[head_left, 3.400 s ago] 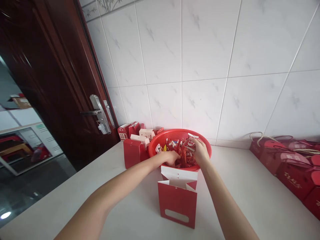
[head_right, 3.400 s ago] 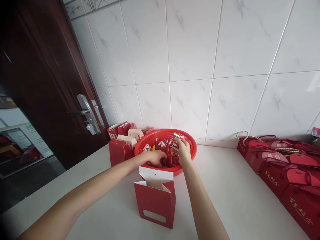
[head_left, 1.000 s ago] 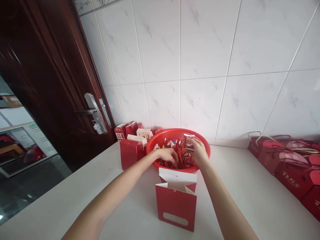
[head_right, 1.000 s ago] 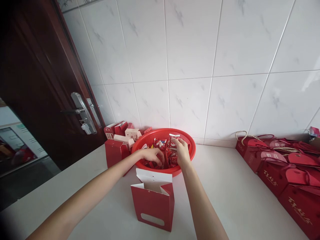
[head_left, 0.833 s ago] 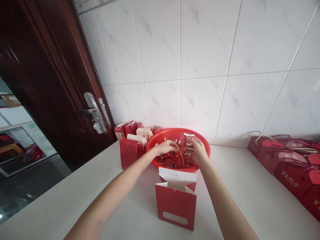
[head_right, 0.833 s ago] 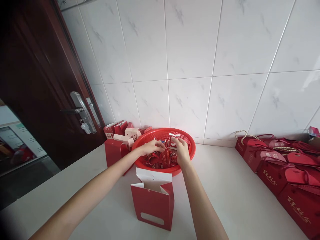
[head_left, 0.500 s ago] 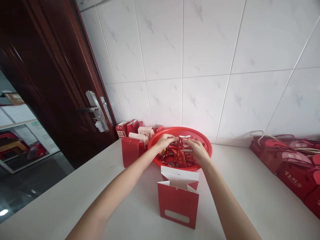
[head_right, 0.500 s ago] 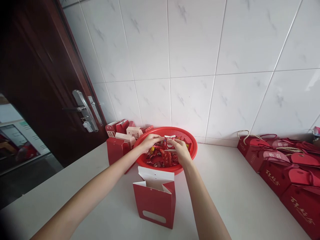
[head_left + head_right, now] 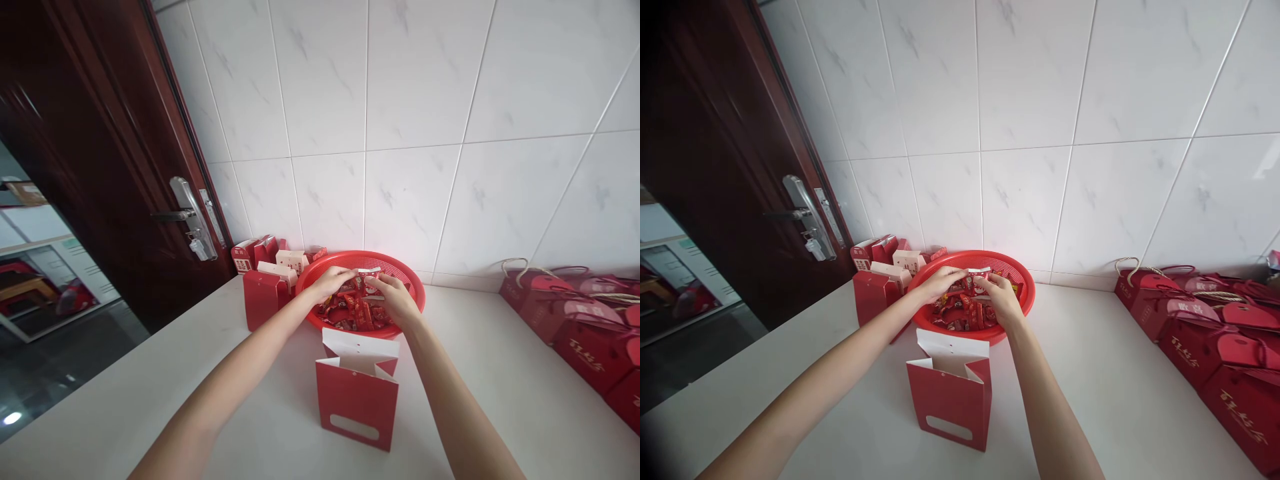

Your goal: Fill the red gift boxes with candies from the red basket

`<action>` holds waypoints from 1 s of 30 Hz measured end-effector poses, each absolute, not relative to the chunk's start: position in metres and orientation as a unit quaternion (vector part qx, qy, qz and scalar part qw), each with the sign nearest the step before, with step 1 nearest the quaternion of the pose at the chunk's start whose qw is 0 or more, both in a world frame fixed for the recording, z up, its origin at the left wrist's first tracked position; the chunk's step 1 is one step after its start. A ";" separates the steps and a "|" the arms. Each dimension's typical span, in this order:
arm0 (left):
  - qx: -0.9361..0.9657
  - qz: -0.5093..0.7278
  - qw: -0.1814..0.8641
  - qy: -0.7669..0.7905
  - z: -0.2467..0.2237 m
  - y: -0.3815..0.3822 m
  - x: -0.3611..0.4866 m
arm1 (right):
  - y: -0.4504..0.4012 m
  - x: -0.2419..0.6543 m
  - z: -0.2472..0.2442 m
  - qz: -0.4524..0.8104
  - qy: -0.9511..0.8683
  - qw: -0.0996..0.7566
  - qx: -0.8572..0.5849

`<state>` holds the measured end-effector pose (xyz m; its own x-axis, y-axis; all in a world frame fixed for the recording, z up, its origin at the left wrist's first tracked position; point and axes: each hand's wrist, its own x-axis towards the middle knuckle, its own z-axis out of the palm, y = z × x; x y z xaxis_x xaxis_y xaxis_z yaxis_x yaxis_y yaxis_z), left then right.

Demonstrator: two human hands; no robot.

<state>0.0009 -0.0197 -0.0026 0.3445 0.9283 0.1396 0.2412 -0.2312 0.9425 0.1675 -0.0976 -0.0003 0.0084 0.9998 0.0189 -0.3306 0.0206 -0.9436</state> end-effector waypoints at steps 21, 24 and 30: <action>0.674 0.321 0.560 0.359 0.007 -0.026 -0.001 | -0.097 0.168 -0.002 0.529 -0.414 0.604 -0.429; 0.698 0.213 0.530 0.432 0.007 -0.027 0.000 | -0.095 0.169 -0.005 0.502 -0.395 0.629 -0.443; 0.815 -0.093 0.338 0.462 0.002 -0.033 0.002 | -0.095 0.168 -0.002 0.484 -0.367 0.647 -0.460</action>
